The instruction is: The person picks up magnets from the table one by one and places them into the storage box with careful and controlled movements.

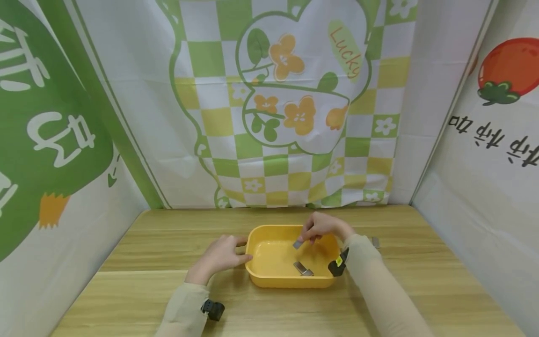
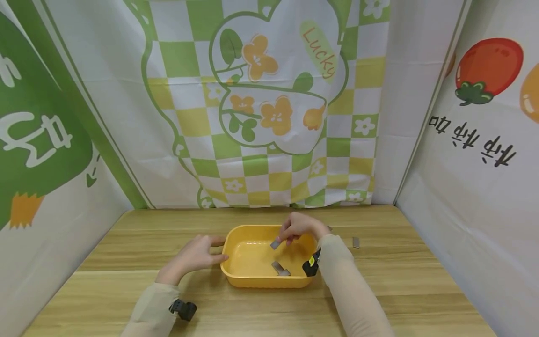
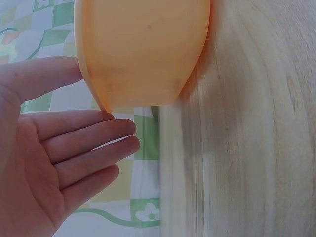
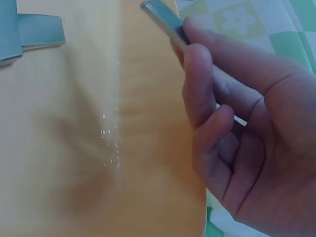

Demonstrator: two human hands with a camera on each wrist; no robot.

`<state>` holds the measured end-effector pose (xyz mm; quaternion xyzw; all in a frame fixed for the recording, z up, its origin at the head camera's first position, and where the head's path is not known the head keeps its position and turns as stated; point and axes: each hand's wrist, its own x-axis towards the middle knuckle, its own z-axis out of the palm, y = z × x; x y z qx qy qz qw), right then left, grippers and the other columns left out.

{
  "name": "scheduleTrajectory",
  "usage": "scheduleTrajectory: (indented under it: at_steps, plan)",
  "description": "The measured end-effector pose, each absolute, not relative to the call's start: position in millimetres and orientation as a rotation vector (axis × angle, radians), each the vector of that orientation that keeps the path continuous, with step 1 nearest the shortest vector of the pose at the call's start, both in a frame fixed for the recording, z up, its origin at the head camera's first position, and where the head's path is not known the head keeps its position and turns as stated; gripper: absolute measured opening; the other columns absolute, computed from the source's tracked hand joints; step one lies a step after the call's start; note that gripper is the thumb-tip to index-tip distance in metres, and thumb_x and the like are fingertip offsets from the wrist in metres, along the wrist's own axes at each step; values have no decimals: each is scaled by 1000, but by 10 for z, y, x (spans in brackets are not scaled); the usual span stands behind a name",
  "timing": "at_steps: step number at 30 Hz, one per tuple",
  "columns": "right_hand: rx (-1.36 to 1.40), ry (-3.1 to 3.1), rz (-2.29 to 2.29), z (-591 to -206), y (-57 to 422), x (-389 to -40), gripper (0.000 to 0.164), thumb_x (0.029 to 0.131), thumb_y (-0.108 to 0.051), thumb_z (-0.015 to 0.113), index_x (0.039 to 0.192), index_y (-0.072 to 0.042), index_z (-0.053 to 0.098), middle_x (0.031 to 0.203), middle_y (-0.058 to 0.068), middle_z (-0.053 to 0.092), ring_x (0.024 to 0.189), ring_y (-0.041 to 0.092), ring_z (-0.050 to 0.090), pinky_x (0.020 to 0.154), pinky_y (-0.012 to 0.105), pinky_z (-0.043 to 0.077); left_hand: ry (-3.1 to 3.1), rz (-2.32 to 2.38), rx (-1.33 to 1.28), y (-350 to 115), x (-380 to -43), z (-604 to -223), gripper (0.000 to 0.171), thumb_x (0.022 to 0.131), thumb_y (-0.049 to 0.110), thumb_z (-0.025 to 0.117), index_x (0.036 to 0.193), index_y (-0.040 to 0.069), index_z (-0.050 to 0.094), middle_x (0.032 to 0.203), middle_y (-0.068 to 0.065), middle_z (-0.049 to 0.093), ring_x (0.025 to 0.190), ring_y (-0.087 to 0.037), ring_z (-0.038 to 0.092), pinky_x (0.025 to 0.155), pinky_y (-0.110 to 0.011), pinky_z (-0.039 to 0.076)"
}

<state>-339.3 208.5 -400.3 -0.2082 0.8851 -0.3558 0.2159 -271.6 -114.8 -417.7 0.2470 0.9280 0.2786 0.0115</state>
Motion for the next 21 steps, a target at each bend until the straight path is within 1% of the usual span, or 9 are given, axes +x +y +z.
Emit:
scheduleTrajectory:
  at_steps: [4, 8, 15, 21]
  plan:
    - [-567, 2420, -955, -3991, 2079, -3368, 17, 82, -24, 74, 80, -7, 75, 67, 0, 69, 60, 17, 62, 54, 22, 43, 2895, 866, 766, -1145, -2714, -4170, 49, 83, 32, 71, 124, 5, 62, 123, -17, 63, 114, -37, 60, 94, -53, 48]
    - [-539, 2388, -905, -3994, 2073, -3341, 14, 82, -21, 74, 80, -7, 75, 64, 1, 68, 56, 10, 58, 53, 21, 41, 2903, 853, 758, -1144, -2714, -4171, 49, 83, 31, 72, 123, 5, 62, 122, -17, 64, 114, -36, 60, 93, -52, 48]
    - [-536, 2378, -880, -4012, 2079, -3337, 14, 83, -18, 73, 83, -5, 75, 66, 1, 70, 59, 9, 63, 53, 19, 44, 2904, 849, 774, -1146, -2718, -4184, 49, 83, 31, 72, 122, 4, 63, 122, -18, 64, 112, -37, 61, 92, -53, 49]
    - [-532, 2414, -929, -3987, 2132, -3372, 17, 86, -20, 70, 88, -4, 74, 69, 1, 69, 63, 10, 65, 58, 22, 50, 2909, 853, 772, -1145, -2714, -4176, 48, 83, 31, 72, 122, 4, 63, 122, -18, 64, 113, -36, 60, 93, -52, 49]
